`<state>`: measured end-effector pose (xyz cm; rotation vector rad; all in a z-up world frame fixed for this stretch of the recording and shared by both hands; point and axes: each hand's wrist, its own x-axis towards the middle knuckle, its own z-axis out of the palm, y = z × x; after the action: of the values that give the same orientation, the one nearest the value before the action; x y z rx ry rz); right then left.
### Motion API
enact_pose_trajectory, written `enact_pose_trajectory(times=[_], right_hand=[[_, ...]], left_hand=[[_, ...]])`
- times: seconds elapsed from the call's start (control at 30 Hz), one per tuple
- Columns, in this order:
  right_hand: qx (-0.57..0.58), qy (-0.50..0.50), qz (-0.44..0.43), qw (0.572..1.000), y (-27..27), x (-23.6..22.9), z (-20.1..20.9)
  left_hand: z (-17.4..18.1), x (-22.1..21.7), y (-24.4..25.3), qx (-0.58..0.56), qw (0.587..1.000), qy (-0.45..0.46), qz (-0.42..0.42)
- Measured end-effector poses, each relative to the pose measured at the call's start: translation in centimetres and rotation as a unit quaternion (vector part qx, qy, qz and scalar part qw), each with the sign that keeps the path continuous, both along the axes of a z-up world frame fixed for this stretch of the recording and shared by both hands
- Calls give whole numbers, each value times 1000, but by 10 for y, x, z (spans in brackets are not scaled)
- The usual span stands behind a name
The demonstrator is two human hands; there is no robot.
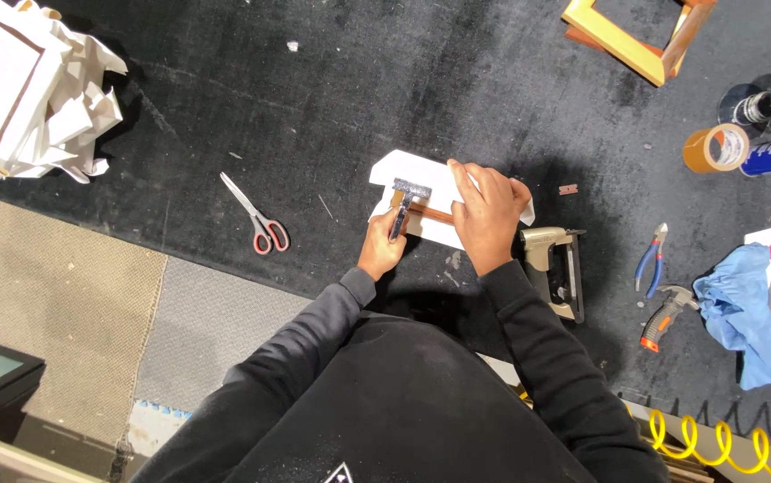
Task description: The person assembles a wooden picture frame by attaching white backing paper to the back. They use a staple gun to secure the paper along the edges and a roller tool to press the paper flat against the frame.
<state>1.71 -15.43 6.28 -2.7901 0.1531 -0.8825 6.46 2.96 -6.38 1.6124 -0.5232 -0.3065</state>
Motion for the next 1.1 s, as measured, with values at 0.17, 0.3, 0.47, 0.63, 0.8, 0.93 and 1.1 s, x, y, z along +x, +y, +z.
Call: enact_pose_trajectory(times=[0.17, 0.3, 0.47, 0.63, 0.8, 0.93, 1.1], right_hand=[[-38, 7, -2, 999, -8, -4, -16], [-34, 2, -4, 999, -7, -9, -25], [-40, 78, 32, 996, -8, -18, -16], [-53, 82, 34, 995, 1, -33, 7], [-56, 62, 5, 997, -2, -37, -18], [-36, 75, 8, 996, -6, -29, -24], [-26, 87, 17, 996, -10, -30, -12]], left_hand=[[41, -10, 9, 55, 998, 35, 1], [53, -25, 24, 92, 992, 81, 6], [33, -25, 22, 105, 992, 69, 21], [184, -20, 24, 48, 998, -20, 20], [-27, -10, 6, 27, 999, 23, -10], [-36, 4, 4, 20, 999, -5, -24], [2, 1, 2, 32, 999, -3, -13]])
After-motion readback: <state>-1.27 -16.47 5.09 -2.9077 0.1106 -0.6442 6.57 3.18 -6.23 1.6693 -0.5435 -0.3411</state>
